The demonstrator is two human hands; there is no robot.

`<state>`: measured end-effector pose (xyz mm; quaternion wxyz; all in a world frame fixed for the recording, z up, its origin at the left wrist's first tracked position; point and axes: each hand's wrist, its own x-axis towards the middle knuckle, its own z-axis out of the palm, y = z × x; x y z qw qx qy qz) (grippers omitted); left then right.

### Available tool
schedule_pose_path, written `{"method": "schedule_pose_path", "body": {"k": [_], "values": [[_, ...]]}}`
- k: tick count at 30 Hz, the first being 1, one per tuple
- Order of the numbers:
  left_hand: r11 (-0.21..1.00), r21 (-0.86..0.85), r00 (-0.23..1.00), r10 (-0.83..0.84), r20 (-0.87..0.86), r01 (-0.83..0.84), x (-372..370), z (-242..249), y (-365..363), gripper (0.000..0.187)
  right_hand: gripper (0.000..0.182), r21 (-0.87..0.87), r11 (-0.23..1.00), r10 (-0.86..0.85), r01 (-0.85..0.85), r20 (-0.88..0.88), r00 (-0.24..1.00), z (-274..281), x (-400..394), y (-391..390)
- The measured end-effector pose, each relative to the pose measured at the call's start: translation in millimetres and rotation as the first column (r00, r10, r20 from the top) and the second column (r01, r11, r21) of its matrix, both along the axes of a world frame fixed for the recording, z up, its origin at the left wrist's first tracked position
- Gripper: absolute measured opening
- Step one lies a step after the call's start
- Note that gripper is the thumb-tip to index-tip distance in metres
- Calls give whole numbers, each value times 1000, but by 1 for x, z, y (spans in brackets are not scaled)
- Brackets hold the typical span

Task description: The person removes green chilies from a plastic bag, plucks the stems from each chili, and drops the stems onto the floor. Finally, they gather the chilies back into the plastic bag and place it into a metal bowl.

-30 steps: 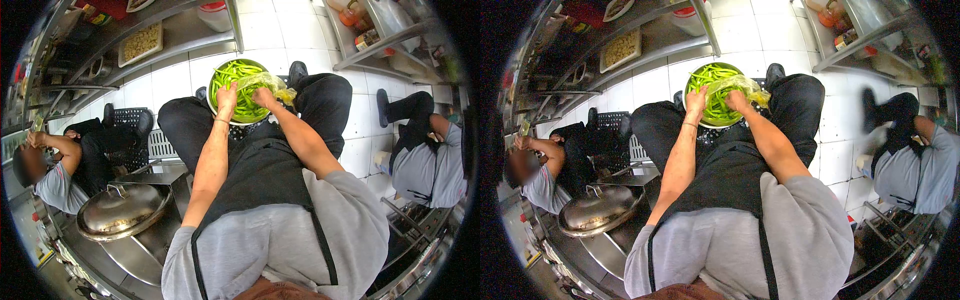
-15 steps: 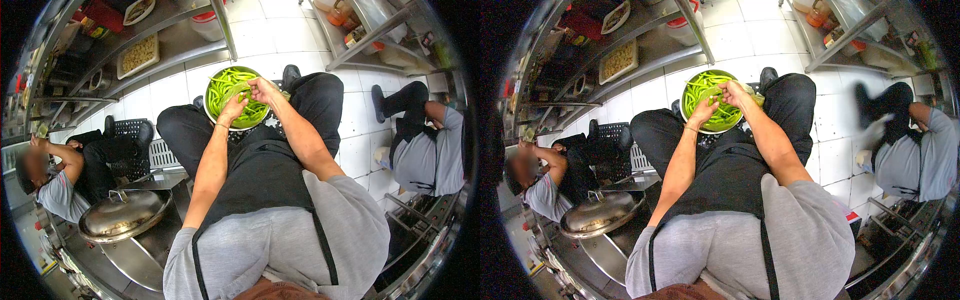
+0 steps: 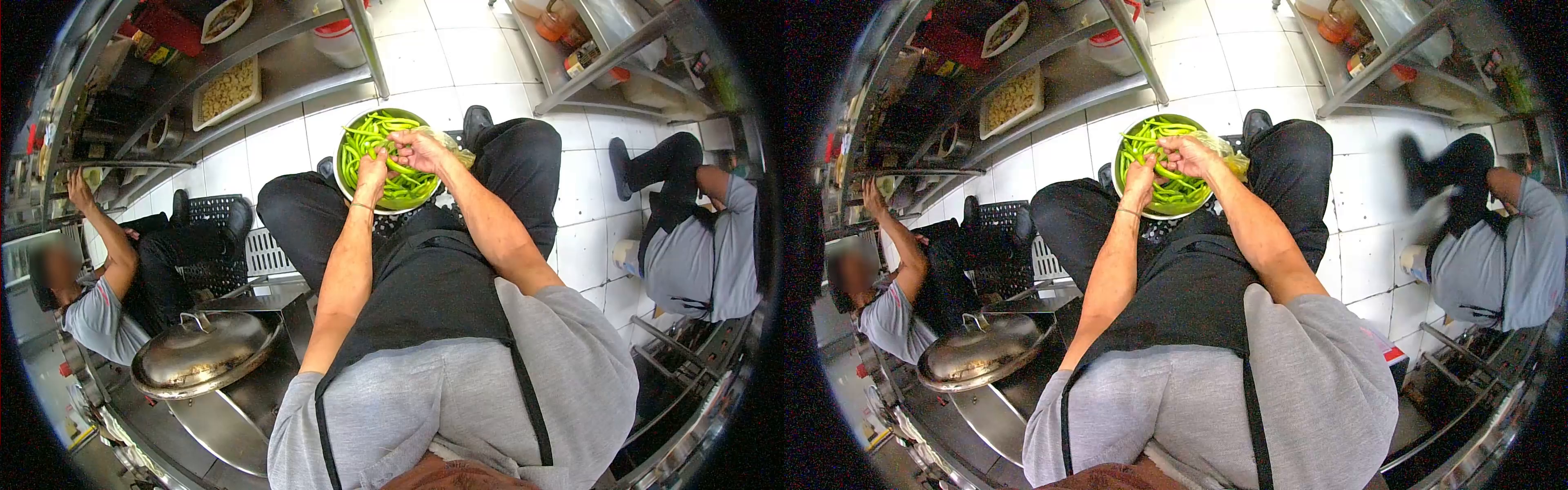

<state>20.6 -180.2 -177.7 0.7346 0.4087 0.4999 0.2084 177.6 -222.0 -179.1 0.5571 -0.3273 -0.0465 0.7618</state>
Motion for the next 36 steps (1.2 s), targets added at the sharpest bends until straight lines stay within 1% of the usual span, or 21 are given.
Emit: {"method": "schedule_pose_path", "body": {"k": [1,3,4,6,7,9,10,11,12,15,18,20,21,24,27,29,30,32,33,34,36], "values": [[1000,6,1000,-20,-9,20,-1,1,1,21,28,14,1000,-19,18,55,998,-2,-1,0],[999,-48,1000,7,12,-7,-3,3,2,22,34,47,997,-61,54,162,985,-4,-5,-2],[997,-75,999,22,23,-20,-3,3,3,22,34,47,998,-48,38,242,969,2,-7,-4],[987,-148,987,78,141,-57,-3,1,5,22,36,41,999,-22,6,395,919,16,-9,-8],[980,-186,974,109,197,-72,-4,1,6,22,34,41,999,2,-24,463,886,10,-10,-6],[967,-239,972,134,191,-86,-5,0,9,22,32,32,996,46,-81,592,804,-3,-12,-4],[959,-266,971,146,187,-93,-6,0,10,22,30,43,994,52,-100,620,783,-3,-11,-4],[955,-286,969,143,199,-82,-7,0,11,18,28,53,991,57,-120,648,760,-4,-10,-4],[954,-283,970,152,190,-94,-6,0,11,18,27,64,988,62,-142,674,736,-4,-10,-3],[953,-281,971,167,173,-114,-4,5,9,18,23,107,987,-2,-118,748,663,1,-12,-5],[952,-290,976,148,161,-97,-6,2,10,17,18,116,990,-44,-86,810,584,-14,-16,-1],[953,-290,983,129,132,-87,-6,6,9,17,14,70,996,-20,-54,772,635,-2,-15,-3],[953,-296,983,115,145,-67,-6,9,8,18,12,46,998,-9,-39,752,659,5,-15,-4],[949,-313,979,86,185,-25,-5,23,5,21,10,62,995,13,-73,668,744,-28,-7,3],[949,-315,968,75,241,5,-6,23,4,20,9,101,993,-8,-62,582,813,-21,-5,1],[954,-294,950,44,308,51,-8,19,7,17,8,95,995,-50,11,417,907,-35,-5,2],[952,-281,944,-24,330,122,-8,20,8,17,7,89,995,-73,46,331,941,-44,-4,3],[932,-248,915,-160,371,263,-8,30,8,19,3,28,995,-102,98,206,973,-21,-13,-4],[914,-245,893,-208,400,323,-9,34,10,26,3,-4,993,-120,121,142,983,-8,-17,-7],[940,-177,894,-203,399,293,-10,42,10,28,3,-8,983,-182,184,110,977,-11,-10,-5],[975,-47,901,-184,394,219,-14,69,11,32,5,-30,954,-297,298,42,954,-39,8,1]]}}
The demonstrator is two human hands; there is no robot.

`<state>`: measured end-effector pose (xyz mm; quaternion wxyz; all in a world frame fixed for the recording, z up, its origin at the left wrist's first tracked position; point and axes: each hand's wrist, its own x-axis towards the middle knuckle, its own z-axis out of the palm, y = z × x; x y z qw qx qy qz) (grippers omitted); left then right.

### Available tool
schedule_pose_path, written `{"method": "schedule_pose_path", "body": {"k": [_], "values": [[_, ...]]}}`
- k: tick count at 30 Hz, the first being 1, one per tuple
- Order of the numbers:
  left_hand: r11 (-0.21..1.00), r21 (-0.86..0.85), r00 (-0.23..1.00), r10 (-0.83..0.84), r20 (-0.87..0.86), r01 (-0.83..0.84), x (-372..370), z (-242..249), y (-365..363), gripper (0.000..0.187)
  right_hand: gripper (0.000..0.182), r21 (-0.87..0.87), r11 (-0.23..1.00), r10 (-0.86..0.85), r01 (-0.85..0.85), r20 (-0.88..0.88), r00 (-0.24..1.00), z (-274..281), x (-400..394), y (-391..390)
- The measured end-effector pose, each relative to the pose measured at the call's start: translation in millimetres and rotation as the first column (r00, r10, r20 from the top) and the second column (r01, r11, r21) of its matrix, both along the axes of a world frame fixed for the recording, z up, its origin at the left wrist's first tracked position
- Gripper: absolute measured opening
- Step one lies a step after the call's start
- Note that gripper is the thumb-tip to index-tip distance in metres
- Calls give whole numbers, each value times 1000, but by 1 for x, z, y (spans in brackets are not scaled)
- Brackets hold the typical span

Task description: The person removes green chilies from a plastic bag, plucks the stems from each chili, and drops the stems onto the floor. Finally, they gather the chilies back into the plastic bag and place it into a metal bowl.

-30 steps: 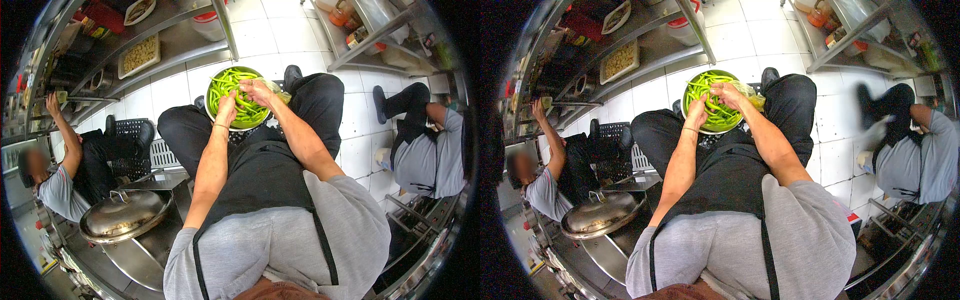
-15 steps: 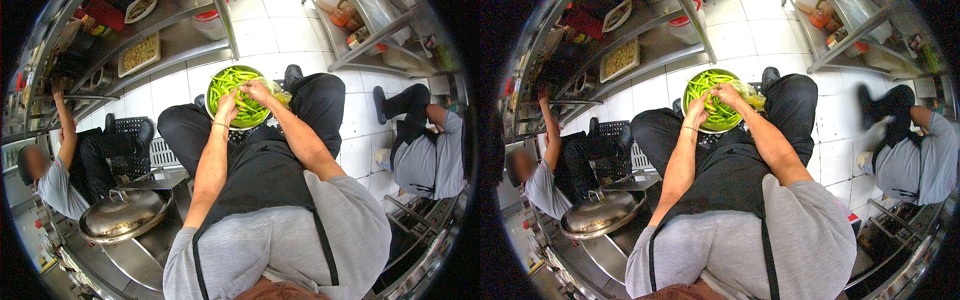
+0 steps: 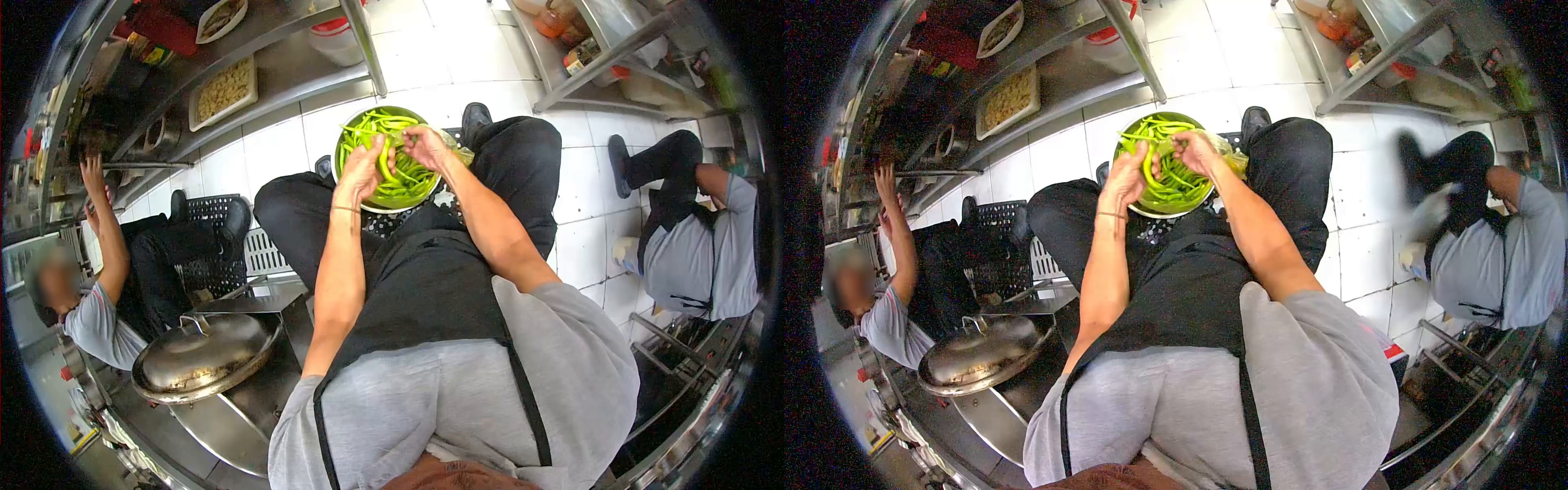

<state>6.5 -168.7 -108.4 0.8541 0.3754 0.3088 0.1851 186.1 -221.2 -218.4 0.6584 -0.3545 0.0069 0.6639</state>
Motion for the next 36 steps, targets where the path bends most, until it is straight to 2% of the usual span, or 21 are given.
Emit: {"method": "schedule_pose_path", "body": {"k": [2,4,5,8,9,11,12,13,16,17,20,24,27,30,31,34,35,36], "values": [[999,38,997,23,67,-26,-8,29,10,39,9,37,995,79,-89,223,972,-16,6,-5],[992,-1,990,130,57,-130,-15,29,22,39,11,-7,982,170,-189,467,868,-19,5,-9],[985,-58,976,171,137,-164,-19,23,27,39,9,-68,982,190,-178,458,868,-21,1,-9],[935,-270,942,284,179,-231,-10,22,19,39,9,-252,956,247,-148,425,871,-34,-10,-15],[910,-342,933,308,184,-233,-4,27,12,35,21,-320,926,335,-202,447,829,-54,-7,-15],[899,-396,951,268,153,-190,-6,1,14,29,27,-528,837,518,-142,685,512,-83,-10,-17],[890,-423,959,246,137,-168,-7,-14,16,26,31,-612,788,601,-76,735,315,-95,-11,-18],[885,-380,955,295,13,-268,-3,-8,10,17,36,-624,781,623,-25,777,94,-102,-14,-25],[913,-261,948,285,-141,-313,-2,-28,16,15,35,-792,611,760,-5,588,-275,-54,-30,-40],[891,-245,920,339,-197,-381,4,-28,14,8,33,-806,592,755,-7,558,-344,-62,-32,-44],[896,-283,936,296,-193,-342,2,-38,18,10,32,-864,499,775,-64,479,-412,-61,-37,-46],[864,-239,869,348,-351,-443,6,-38,15,12,32,-832,549,748,-75,529,-400,-57,-41,-47],[790,-237,807,472,-355,-566,3,-68,18,12,35,-795,597,726,-108,592,-350,-47,-39,-43],[808,1,715,523,-463,-590,5,-69,14,18,40,-776,563,679,-285,631,-376,-25,-30,-31],[852,142,680,493,-544,-504,5,-72,13,25,43,-783,547,676,-296,622,-394,-18,-28,-26],[922,310,657,383,-649,-231,6,-83,4,32,48,-799,504,641,-328,601,-478,7,-16,-11],[955,260,664,289,-689,-146,5,-88,3,28,48,-801,492,608,-342,597,-523,19,-12,-7],[967,176,698,254,-670,-183,4,-94,0,27,48,-802,478,574,-358,594,-564,31,-10,-4]]}}
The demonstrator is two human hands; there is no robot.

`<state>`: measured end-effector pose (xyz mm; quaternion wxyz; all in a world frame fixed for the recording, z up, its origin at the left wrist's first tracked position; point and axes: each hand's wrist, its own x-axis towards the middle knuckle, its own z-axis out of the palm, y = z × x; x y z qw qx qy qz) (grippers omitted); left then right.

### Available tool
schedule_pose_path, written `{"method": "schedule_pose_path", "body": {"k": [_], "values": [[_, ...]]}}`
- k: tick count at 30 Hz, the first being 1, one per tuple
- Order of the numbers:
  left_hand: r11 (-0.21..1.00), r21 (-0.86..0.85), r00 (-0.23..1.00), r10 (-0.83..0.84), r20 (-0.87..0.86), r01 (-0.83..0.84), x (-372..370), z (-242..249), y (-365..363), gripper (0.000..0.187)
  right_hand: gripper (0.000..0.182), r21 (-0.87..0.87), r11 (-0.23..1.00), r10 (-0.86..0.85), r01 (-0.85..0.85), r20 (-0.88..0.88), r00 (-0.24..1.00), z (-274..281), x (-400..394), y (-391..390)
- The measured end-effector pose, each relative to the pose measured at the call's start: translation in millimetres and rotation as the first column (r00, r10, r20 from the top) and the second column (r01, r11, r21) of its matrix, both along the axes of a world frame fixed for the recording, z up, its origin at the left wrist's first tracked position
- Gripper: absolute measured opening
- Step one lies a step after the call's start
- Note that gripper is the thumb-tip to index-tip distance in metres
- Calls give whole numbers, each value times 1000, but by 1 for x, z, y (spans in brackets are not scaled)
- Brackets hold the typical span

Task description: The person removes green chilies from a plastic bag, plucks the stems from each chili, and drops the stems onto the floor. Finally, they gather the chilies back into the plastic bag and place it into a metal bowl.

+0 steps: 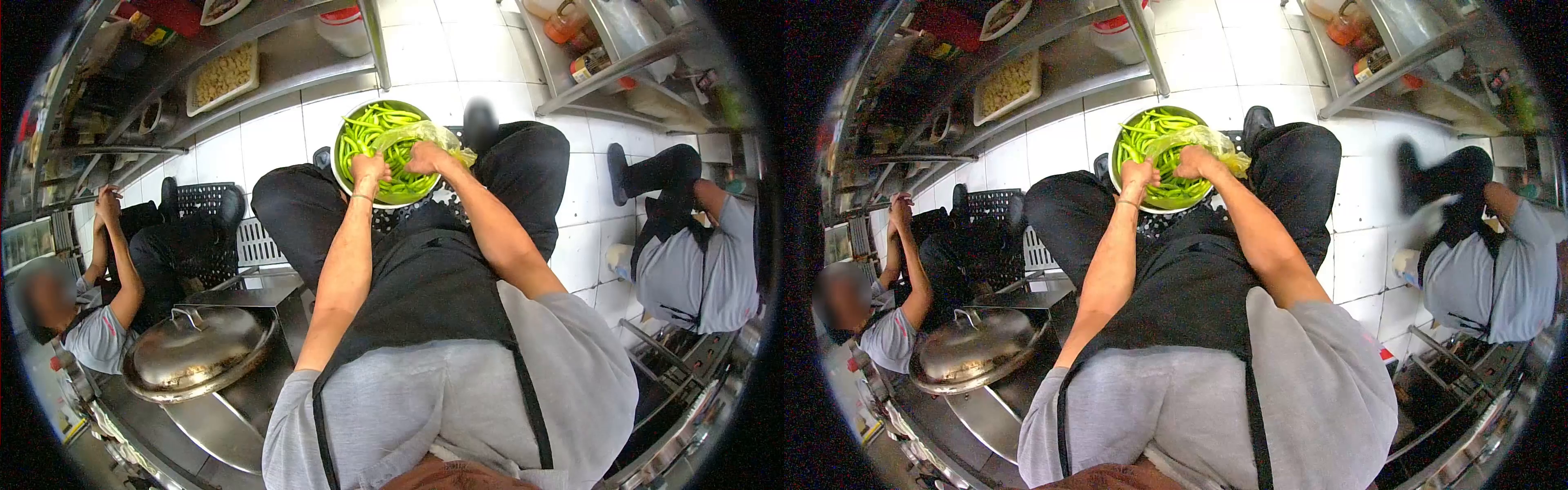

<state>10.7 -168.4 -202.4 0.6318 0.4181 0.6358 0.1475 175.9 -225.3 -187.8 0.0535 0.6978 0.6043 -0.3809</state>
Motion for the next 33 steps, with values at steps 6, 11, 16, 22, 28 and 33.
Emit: {"method": "schedule_pose_path", "body": {"k": [6,11,16,22,28,33], "values": [[969,-244,978,15,210,37,4,16,-10,29,49,182,972,162,-152,-39,986,58,-17,-25],[968,-245,984,1,176,43,-1,4,-7,13,63,134,977,202,-166,-333,921,56,-25,-29],[952,-175,957,-214,198,250,-3,35,-10,14,54,36,983,-155,182,-383,911,16,9,-17],[905,-30,851,-386,357,424,-3,38,-13,19,34,-228,672,-612,704,-707,355,11,-2,-20],[922,11,902,-380,206,386,4,45,-20,24,35,-225,679,-620,698,-685,382,14,0,-19],[928,69,910,-372,183,366,6,51,-16,24,37,-203,642,-594,740,-742,312,9,1,-17]]}}
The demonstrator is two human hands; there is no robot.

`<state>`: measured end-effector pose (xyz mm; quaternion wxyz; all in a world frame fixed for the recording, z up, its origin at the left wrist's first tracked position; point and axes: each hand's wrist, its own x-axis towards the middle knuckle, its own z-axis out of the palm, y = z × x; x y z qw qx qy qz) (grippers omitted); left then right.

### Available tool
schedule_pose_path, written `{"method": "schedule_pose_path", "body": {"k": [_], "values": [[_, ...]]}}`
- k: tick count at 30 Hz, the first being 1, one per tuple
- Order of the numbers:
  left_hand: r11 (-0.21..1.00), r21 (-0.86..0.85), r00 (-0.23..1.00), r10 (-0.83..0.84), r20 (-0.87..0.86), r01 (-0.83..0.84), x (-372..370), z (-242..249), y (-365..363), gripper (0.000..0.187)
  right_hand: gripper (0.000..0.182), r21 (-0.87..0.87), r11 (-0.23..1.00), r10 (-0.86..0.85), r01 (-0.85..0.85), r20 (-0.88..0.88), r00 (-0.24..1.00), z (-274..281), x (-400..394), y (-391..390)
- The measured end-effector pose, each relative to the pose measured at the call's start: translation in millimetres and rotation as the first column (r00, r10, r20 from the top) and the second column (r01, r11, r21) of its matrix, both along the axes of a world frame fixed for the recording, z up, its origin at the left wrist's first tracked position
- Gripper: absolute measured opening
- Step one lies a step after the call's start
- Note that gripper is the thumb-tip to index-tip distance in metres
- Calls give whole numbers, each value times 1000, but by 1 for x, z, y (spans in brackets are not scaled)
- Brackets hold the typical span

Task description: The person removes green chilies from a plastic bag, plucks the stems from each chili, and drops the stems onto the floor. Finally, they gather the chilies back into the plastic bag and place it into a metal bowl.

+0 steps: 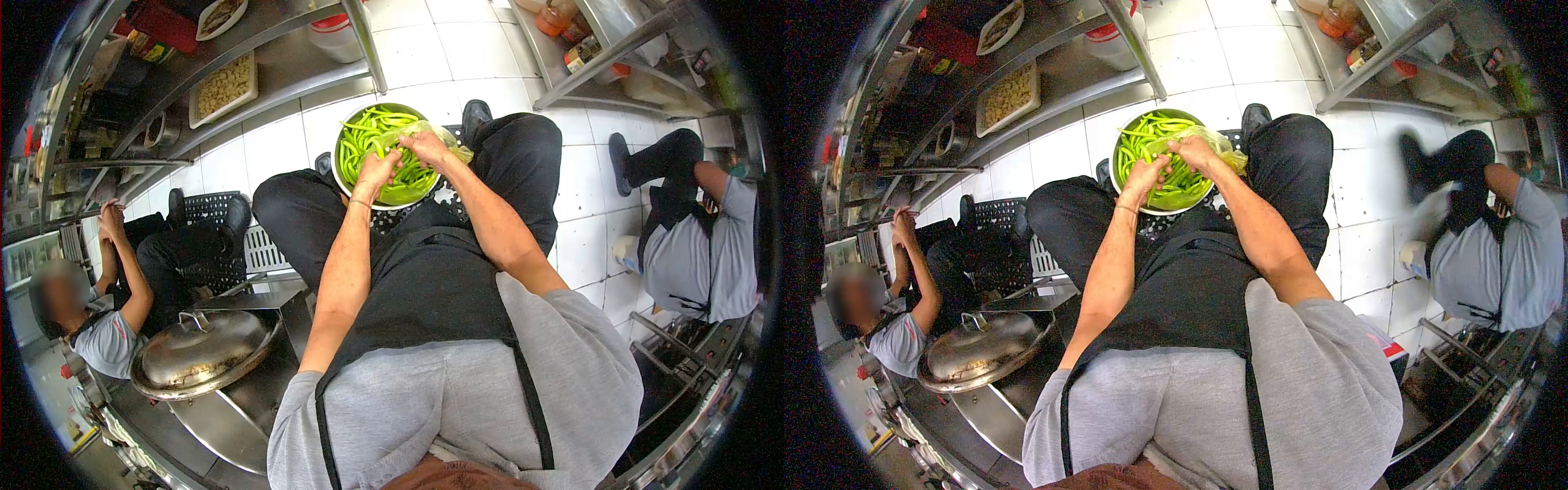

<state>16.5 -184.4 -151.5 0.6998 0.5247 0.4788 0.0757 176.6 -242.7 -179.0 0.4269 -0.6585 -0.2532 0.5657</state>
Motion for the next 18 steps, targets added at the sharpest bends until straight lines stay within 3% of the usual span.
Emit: {"method": "schedule_pose_path", "body": {"k": [3,12,18], "values": [[999,-35,998,40,47,-38,-1,2,1,23,38,-20,999,-38,39,13,999,-1,-1,1],[962,-153,971,235,44,-226,0,15,4,27,32,78,995,75,-59,-219,973,14,5,2],[959,-159,966,249,76,-234,1,20,3,27,23,99,995,52,-19,-350,935,23,3,0]]}}
